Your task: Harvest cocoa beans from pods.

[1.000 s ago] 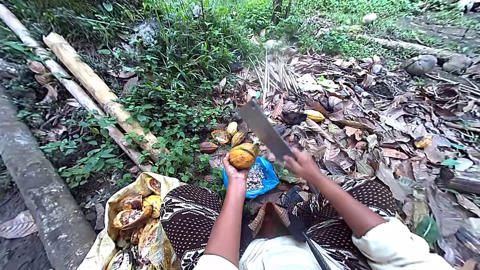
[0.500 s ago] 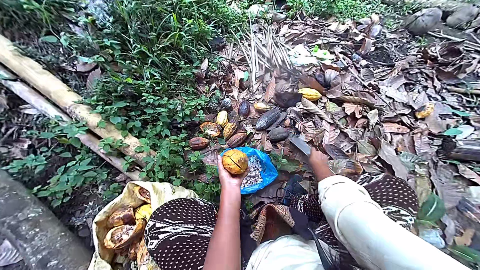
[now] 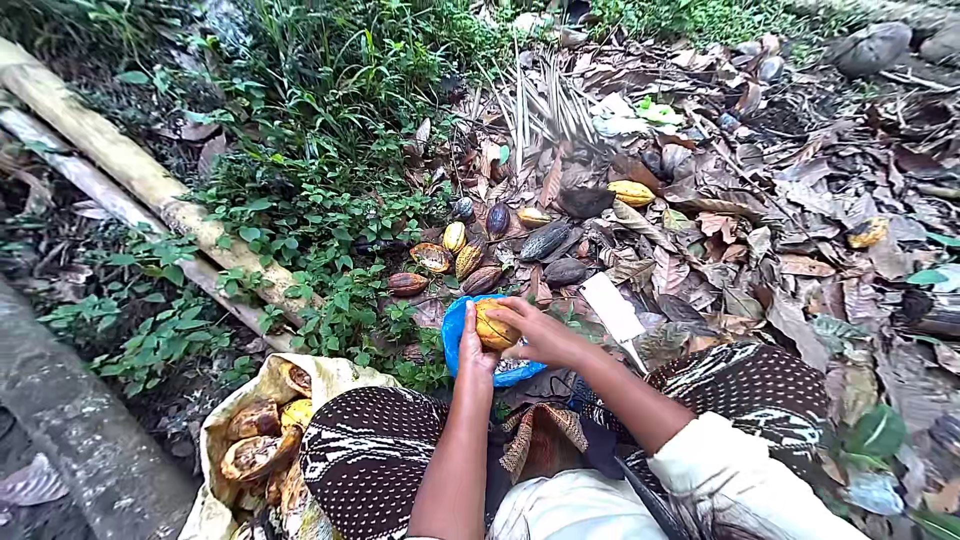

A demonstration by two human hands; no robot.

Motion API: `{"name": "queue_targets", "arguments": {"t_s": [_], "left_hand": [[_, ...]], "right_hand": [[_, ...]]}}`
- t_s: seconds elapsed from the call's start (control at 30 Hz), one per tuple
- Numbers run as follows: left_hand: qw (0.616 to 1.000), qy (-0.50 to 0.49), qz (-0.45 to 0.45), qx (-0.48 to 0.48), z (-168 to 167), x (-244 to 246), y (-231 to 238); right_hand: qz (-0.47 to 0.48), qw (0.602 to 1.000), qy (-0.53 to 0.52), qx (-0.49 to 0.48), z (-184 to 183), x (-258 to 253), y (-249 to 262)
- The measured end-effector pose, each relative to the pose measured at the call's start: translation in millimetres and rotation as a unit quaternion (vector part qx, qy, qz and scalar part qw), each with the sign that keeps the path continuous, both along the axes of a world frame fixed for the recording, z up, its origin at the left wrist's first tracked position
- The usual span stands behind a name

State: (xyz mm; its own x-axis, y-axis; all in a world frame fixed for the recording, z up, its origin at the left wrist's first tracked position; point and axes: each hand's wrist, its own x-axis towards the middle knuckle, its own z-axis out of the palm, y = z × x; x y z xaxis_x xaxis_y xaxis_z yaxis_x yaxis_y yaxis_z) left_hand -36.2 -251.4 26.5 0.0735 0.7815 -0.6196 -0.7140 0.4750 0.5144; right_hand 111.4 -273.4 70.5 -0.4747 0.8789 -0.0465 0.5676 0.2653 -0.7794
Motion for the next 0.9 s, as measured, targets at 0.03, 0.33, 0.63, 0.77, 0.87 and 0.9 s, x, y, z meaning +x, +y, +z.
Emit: {"name": "queue_targets", "arguments": {"t_s": [0.03, 0.33, 0.63, 0.77, 0.87, 0.9], "left_hand": [[1.0, 0.001, -0.017, 0.005, 1.0, -1.8, -1.2], [0.992, -0.008, -0.105, 0.067, 10.2, -19.3, -8.5], [0.987, -0.099, -0.054, 0.112, 11.3, -23.7, -13.4], [0.983, -0.105, -0.003, 0.15, 13.2, -26.1, -14.6], [0.979, -0.122, 0.042, 0.157, 6.6, -25.2, -12.7], [0.98, -0.119, 0.057, 0.151, 5.2, -24.3, -12.4]], "right_hand": [[-0.01, 1.0, 0.002, 0.026, -5.2, 1.0, -3.5], [-0.099, 0.977, 0.071, 0.177, -21.7, 15.7, -5.2], [-0.327, 0.884, 0.32, -0.095, -39.5, 32.5, 13.6], [-0.374, 0.846, 0.356, -0.129, -44.2, 30.7, 15.1], [-0.39, 0.837, 0.351, -0.158, -47.7, 31.1, 16.3], [-0.395, 0.832, 0.352, -0.168, -46.6, 29.3, 15.5]]}}
